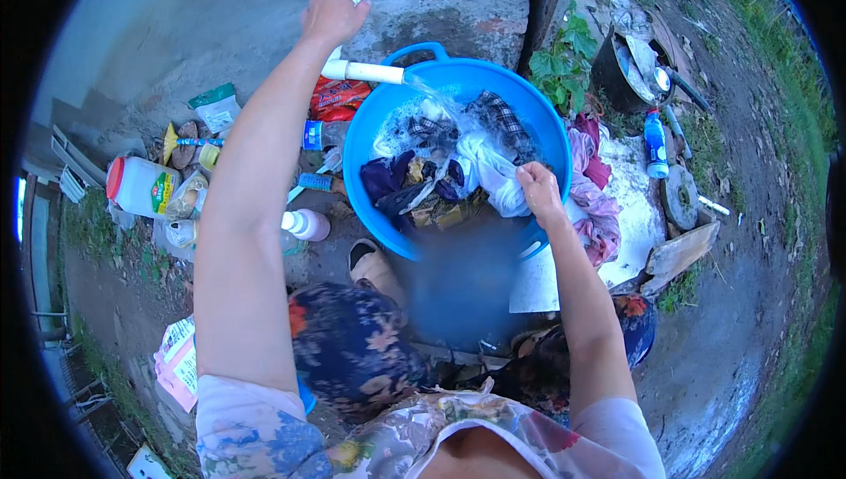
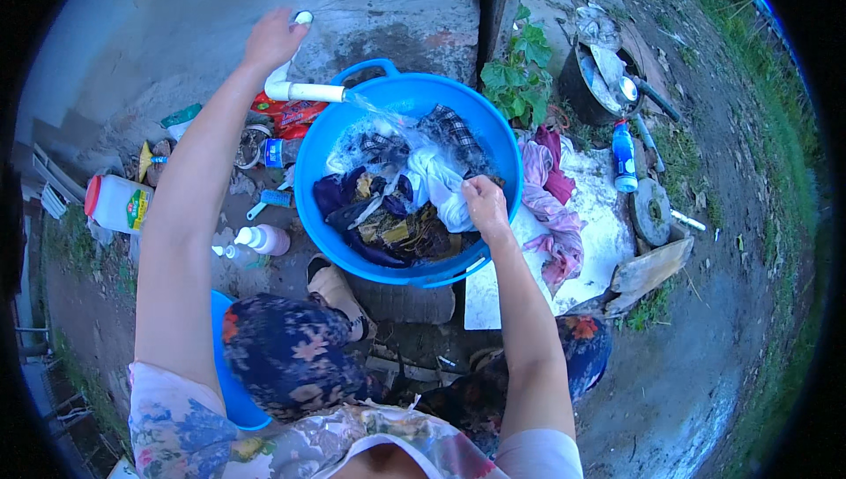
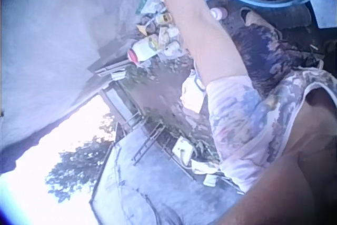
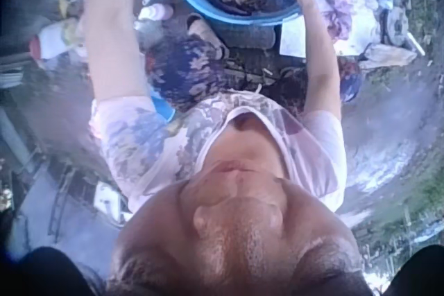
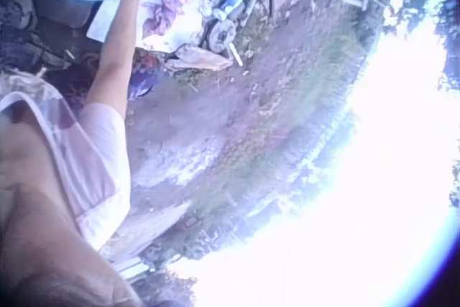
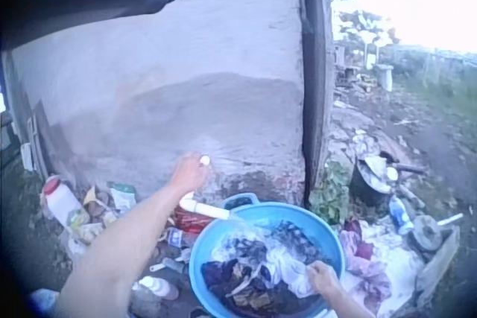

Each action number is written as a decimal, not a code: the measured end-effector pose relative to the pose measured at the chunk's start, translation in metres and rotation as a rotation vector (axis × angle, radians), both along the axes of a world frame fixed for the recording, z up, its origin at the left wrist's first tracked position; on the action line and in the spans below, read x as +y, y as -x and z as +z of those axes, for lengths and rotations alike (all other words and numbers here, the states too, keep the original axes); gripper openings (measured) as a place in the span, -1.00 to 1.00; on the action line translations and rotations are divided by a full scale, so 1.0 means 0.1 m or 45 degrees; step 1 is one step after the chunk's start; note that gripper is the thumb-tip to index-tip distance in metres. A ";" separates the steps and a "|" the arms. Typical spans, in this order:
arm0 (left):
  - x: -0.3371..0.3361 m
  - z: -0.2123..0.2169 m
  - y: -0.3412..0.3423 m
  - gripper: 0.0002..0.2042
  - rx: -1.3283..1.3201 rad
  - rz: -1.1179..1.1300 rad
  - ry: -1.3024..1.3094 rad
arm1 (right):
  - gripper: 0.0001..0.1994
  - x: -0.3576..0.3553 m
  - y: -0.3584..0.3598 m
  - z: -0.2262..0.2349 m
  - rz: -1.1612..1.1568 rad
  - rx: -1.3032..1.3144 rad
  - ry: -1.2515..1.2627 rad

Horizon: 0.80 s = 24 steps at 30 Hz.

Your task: The person washes clothes by hand in a blue basin outdoors. They scrub and rinse a pink garment, wring it out, and then add more clothes to the basin to continue washing.

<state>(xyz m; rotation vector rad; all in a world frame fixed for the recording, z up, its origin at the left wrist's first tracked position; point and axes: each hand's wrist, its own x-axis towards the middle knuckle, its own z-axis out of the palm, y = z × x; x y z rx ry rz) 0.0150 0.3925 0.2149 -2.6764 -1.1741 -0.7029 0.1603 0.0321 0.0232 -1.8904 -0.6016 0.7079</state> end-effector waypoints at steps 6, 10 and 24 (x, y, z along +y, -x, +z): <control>0.15 -0.24 -0.21 -0.61 0.186 0.216 0.196 | -0.83 -0.07 0.04 0.06 0.002 0.161 -0.109; 0.20 -0.21 -0.22 -0.63 0.216 0.193 0.244 | -0.84 -0.08 0.01 0.01 0.010 0.182 -0.087; -0.78 -0.24 0.37 -0.70 -0.689 -0.233 0.431 | -0.84 -0.03 -0.07 -0.05 -0.086 0.307 -0.163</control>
